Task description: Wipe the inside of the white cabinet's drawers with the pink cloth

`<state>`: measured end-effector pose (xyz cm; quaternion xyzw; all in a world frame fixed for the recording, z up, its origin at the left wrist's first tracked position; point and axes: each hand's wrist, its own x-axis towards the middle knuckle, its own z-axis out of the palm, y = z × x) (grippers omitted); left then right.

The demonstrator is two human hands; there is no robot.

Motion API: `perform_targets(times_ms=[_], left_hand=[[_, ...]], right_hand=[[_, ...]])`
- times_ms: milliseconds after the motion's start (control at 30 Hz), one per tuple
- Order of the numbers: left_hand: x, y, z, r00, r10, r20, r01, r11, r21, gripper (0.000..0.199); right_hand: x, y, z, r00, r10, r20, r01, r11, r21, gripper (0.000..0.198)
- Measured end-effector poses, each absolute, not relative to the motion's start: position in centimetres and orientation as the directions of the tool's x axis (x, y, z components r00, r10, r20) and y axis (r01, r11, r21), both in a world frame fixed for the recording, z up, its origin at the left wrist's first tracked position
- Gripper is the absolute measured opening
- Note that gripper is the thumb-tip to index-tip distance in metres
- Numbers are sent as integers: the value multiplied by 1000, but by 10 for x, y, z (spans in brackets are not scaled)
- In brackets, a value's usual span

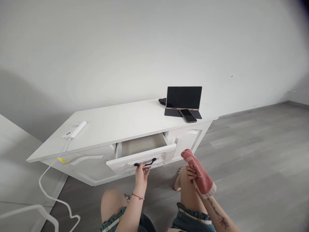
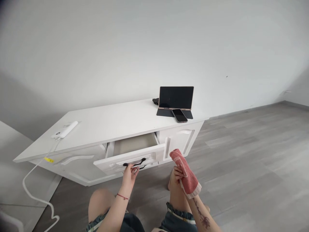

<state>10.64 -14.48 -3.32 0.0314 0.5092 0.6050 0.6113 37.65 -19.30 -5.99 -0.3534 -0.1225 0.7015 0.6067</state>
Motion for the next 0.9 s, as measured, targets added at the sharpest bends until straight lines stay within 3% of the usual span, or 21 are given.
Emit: perform_targets(times_ms=[233,467,567,633,733,833,900], left_hand=[[112,-175,-38,-285,771,-570,-729,212,651,19],[114,-219,-54,-282,776,-564,-681,253,688,8],[113,-236,-66,-255,798,-547,-656,273,704,6],[113,-242,-70,-248,789,-563,-669,281,688,5],[113,-247,-70,-260,750,-608,-690,296,660,3],[113,-248,-63,-257,748,-612,-691,301,658,8],[113,-248,-60,-257,753,-606,-681,304,666,11]], right_hand=[[400,-182,-22,68,948,-310,-755,-154,-637,38],[394,-166,34,-138,893,-428,-645,-409,-645,42],[384,-161,63,-114,887,-446,-560,-429,-709,32],[376,-155,80,-104,906,-409,-442,-411,-798,27],[360,-138,100,-208,928,-310,-163,-345,-924,41],[335,-112,110,-349,917,-192,178,-136,-975,60],[313,-94,110,-481,866,-139,400,76,-913,62]])
